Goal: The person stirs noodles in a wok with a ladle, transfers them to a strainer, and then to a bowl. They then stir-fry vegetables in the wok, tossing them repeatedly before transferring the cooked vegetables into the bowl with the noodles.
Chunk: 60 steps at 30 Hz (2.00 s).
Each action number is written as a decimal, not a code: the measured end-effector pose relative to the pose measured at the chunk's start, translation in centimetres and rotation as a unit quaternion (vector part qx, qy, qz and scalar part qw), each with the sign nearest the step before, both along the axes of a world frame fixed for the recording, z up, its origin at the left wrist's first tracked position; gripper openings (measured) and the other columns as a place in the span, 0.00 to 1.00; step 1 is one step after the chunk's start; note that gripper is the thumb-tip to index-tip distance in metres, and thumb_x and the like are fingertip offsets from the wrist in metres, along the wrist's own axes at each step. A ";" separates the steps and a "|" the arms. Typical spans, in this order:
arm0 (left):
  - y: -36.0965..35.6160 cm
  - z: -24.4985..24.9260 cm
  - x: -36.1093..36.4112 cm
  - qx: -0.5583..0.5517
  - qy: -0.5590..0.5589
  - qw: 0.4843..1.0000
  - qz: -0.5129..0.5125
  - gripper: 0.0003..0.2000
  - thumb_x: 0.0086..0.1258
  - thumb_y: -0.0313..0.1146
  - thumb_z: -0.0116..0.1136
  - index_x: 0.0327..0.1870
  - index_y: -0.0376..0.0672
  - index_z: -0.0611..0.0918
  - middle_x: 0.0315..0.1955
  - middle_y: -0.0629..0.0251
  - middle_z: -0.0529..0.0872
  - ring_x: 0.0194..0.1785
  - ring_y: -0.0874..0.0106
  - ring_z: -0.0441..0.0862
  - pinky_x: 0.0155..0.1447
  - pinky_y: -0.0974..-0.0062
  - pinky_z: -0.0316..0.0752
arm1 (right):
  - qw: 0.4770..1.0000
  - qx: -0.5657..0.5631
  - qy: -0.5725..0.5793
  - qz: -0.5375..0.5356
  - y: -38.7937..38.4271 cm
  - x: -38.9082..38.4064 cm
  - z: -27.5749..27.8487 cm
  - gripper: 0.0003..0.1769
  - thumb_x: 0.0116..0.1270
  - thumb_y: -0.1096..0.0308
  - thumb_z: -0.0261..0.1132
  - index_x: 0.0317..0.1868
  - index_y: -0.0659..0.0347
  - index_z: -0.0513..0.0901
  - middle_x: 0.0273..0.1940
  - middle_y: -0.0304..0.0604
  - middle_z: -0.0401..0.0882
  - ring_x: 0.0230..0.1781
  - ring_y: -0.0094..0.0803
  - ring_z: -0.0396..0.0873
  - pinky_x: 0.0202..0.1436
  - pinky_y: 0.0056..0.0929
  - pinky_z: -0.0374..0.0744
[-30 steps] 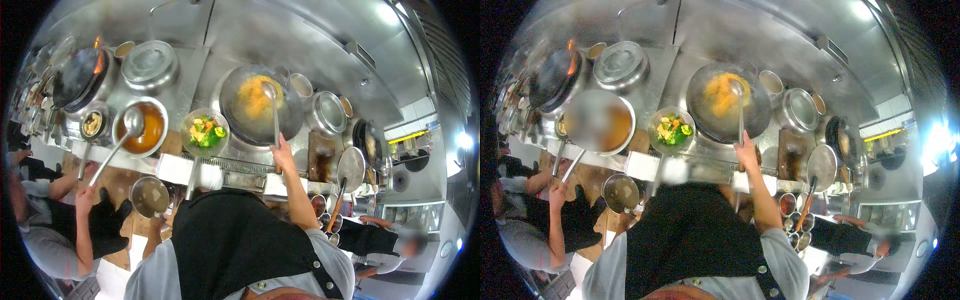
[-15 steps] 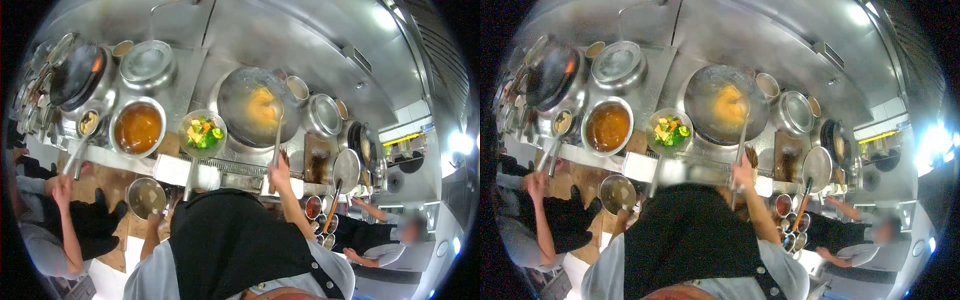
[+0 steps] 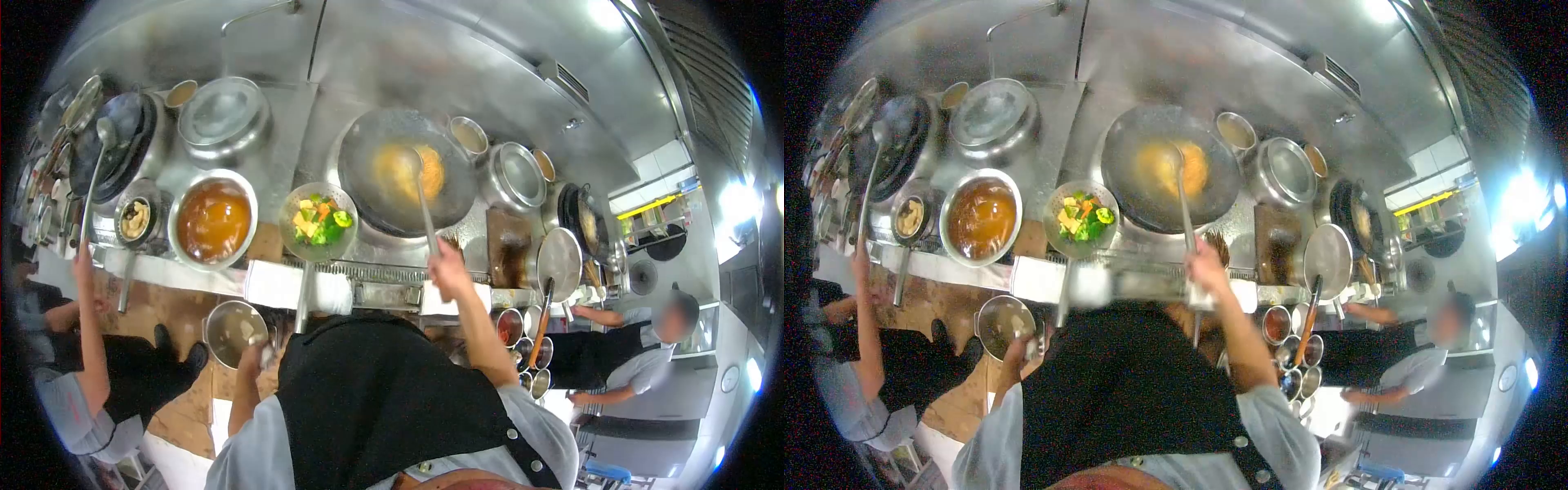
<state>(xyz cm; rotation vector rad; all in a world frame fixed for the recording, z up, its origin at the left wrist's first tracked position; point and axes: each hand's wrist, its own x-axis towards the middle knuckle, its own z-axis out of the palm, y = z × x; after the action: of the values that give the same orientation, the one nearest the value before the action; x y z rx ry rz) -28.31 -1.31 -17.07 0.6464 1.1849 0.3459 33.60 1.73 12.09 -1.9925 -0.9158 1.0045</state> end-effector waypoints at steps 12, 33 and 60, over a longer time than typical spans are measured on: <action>7.7 20.3 13.9 -0.021 -0.173 0.985 0.016 0.23 0.77 0.41 0.66 0.65 0.35 0.80 0.47 0.61 0.89 0.47 0.65 0.90 0.50 0.65 0.86 | 0.999 -0.039 -0.007 0.022 -1.6 -0.1 1.6 0.42 0.73 0.68 0.65 0.85 0.56 0.60 0.42 0.46 0.87 0.38 0.34 0.84 0.45 0.32 0.84; 0.2 27.6 25.2 0.240 0.093 0.966 0.025 0.19 0.66 0.28 0.73 0.56 0.31 0.86 0.46 0.58 0.91 0.47 0.68 0.87 0.54 0.67 0.81 | 0.968 0.213 -0.128 -0.033 -18.0 10.4 1.3 0.32 0.70 0.71 0.65 0.75 0.61 0.72 0.34 0.45 0.84 0.29 0.31 0.82 0.34 0.34 0.82; -56.8 35.5 13.8 0.134 0.214 0.909 0.333 0.21 0.57 0.36 0.80 0.51 0.38 0.87 0.40 0.61 0.92 0.46 0.70 0.88 0.55 0.69 0.82 | 0.801 -0.072 0.200 0.559 -28.3 -15.5 3.2 0.34 0.71 0.76 0.61 0.78 0.65 0.68 0.26 0.34 0.72 0.17 0.21 0.69 0.20 0.23 0.70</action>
<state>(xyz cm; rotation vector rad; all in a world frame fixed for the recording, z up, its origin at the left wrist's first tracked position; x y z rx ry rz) -14.55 -58.14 18.46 0.5486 1.7941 0.9956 18.07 -26.61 15.29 -1.0989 -1.8391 2.0629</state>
